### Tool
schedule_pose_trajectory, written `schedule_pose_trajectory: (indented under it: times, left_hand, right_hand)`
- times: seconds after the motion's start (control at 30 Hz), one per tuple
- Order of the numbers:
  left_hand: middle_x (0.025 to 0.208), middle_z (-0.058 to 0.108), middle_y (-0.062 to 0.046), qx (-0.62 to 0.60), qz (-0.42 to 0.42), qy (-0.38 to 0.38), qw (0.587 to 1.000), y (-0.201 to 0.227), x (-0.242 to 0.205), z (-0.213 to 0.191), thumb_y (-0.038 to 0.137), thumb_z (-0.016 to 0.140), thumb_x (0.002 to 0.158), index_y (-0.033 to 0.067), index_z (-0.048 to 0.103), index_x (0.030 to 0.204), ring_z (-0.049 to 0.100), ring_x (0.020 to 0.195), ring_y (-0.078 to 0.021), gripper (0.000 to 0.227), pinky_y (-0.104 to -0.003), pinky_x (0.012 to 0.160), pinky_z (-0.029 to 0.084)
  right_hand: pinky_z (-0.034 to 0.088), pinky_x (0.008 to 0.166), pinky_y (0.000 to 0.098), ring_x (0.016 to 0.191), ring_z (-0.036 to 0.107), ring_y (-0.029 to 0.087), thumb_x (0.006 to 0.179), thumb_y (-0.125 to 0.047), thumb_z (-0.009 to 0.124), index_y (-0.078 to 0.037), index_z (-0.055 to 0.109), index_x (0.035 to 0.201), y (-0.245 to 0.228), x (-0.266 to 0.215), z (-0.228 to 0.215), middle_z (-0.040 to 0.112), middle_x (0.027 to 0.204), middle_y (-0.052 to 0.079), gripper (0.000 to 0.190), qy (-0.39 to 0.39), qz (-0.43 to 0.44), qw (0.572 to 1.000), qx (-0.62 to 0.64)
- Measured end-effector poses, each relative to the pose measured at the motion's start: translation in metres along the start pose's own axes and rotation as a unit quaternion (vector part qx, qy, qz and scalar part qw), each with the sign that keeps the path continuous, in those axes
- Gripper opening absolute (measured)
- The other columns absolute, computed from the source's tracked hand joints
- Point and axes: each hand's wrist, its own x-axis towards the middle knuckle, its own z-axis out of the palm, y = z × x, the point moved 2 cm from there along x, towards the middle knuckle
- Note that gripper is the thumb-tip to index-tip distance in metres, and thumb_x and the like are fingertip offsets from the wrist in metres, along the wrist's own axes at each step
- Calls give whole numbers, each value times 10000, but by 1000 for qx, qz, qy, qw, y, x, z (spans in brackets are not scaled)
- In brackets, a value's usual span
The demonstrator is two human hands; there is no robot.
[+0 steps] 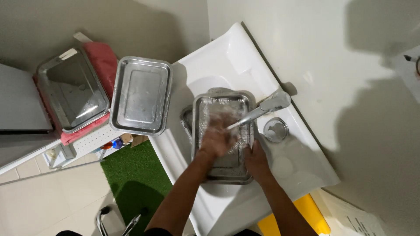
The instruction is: Washing and rinsing metal dental trays in a sink.
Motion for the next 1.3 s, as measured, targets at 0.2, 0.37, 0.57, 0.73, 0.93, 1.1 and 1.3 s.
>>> schedule_pose_trajectory:
  times: [0.2,0.37,0.57,0.73,0.93,1.1,1.3]
  left_hand:
    - [1706,29,-155,116,-89,-146,978,41,0,-55,626,279,1016,131,32,1622,-40,1548,-357,821,-525,1230,-115]
    - [1723,47,-161,131,-24,52,990,4,-13,-14,683,267,1026,222,11,1645,-16,1600,-330,813,-485,1289,-72]
    - [1695,-40,-214,32,-131,-30,990,33,-28,-48,645,354,1031,117,23,1637,-41,1562,-384,869,-522,1225,-84]
    - [1700,-47,-163,9,-69,-118,991,41,-77,-29,566,482,1001,137,107,1629,-30,1567,-353,848,-530,1241,-41]
    - [1474,504,-141,-9,-2,34,999,-28,-139,29,263,666,1009,114,560,1428,484,1349,-336,457,-502,1142,427]
    - [1048,656,-174,-171,-199,250,932,-15,-120,-57,149,675,911,-16,491,1357,652,863,-265,510,-410,745,594]
    - [708,648,-131,-410,-347,69,841,-8,-123,-73,259,559,1017,0,499,1412,522,543,-208,476,-413,528,481]
  right_hand:
    - [514,846,464,927,669,375,996,-252,536,-43,570,1205,-35,-12,-14,685,1032,226,297,-20,-2,1000,18]
    - [504,880,480,997,664,392,982,-214,535,-40,563,1246,-22,-8,-14,691,1078,234,317,-10,-41,999,-13]
    - [516,872,487,964,692,393,988,-242,507,-44,555,1252,-25,1,-13,702,1036,232,334,-35,0,999,-6]
    - [519,848,474,935,688,387,986,-248,509,-39,564,1242,-10,22,-9,700,1021,217,335,-15,-37,999,21]
    - [506,816,430,895,634,372,1014,-193,584,-3,535,1263,-31,30,-10,648,1009,223,317,10,-181,984,-6]
    - [437,769,385,834,486,226,1050,-127,526,8,487,1341,-23,52,-3,544,952,108,324,-56,-213,965,142]
    - [425,730,339,826,451,169,1095,-164,623,2,511,1098,5,71,10,476,918,70,200,-50,-279,956,71]
